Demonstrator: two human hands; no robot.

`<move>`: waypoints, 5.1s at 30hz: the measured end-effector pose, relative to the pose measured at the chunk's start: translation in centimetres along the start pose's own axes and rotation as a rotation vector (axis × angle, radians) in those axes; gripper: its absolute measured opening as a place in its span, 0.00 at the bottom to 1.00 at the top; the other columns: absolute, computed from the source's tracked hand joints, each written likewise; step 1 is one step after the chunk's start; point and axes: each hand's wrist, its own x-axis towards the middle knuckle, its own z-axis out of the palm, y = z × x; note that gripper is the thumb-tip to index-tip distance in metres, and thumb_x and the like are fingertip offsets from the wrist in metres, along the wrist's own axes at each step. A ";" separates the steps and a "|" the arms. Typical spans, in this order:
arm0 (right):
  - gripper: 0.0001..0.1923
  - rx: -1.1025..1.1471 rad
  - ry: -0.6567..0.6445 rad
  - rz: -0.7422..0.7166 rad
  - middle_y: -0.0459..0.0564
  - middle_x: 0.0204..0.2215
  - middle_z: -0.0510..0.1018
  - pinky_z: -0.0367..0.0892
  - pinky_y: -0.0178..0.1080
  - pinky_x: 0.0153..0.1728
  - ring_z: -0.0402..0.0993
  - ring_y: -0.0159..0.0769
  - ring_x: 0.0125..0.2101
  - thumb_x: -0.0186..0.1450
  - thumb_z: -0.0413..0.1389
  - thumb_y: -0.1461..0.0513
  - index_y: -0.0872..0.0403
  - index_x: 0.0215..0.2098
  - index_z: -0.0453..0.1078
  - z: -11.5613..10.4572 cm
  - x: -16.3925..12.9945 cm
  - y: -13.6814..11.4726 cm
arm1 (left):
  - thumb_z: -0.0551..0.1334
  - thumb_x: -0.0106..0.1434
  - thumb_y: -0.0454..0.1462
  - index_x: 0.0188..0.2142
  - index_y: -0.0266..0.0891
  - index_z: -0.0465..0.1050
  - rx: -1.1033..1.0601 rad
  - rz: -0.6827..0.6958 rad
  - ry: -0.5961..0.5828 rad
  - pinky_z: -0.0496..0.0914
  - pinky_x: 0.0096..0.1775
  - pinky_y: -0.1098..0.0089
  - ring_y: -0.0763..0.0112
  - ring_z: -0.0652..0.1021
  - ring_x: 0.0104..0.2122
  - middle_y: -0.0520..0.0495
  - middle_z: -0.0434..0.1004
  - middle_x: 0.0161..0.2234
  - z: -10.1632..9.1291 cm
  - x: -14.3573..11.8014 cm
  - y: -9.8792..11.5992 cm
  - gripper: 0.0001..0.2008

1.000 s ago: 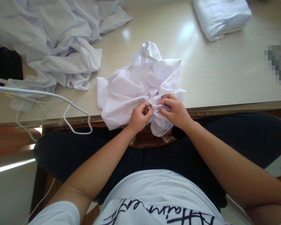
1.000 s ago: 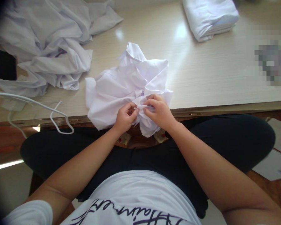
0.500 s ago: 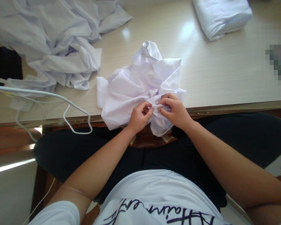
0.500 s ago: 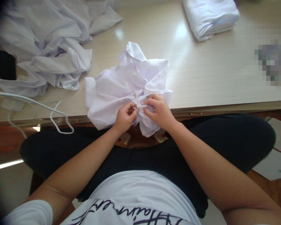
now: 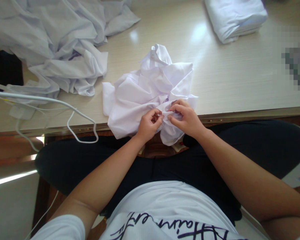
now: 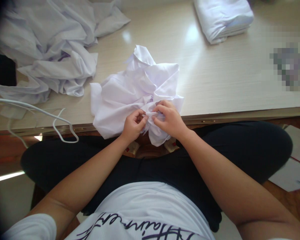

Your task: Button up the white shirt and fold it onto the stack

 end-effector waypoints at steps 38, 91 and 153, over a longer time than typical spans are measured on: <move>0.06 0.046 0.004 -0.022 0.51 0.39 0.73 0.66 0.47 0.44 0.69 0.43 0.42 0.62 0.60 0.63 0.50 0.39 0.74 0.1 -0.2 0.4 | 0.64 0.64 0.45 0.39 0.39 0.71 0.004 0.033 -0.019 0.63 0.27 0.76 0.78 0.68 0.24 0.54 0.69 0.25 -0.2 -0.1 -0.2 0.12; 0.06 0.065 -0.007 -0.021 0.51 0.39 0.73 0.66 0.47 0.43 0.69 0.43 0.41 0.62 0.59 0.64 0.49 0.38 0.74 0.0 0.0 0.4 | 0.65 0.63 0.48 0.38 0.40 0.72 -0.009 0.005 -0.021 0.62 0.25 0.75 0.78 0.68 0.21 0.55 0.69 0.23 -0.1 -0.2 0.0 0.14; 0.03 0.028 -0.087 -0.042 0.51 0.38 0.73 0.64 0.47 0.46 0.68 0.43 0.42 0.63 0.58 0.64 0.51 0.37 0.72 -0.3 0.3 0.4 | 0.65 0.64 0.47 0.37 0.39 0.72 -0.004 0.050 -0.054 0.63 0.27 0.75 0.77 0.69 0.24 0.53 0.70 0.26 -0.3 -0.2 0.1 0.14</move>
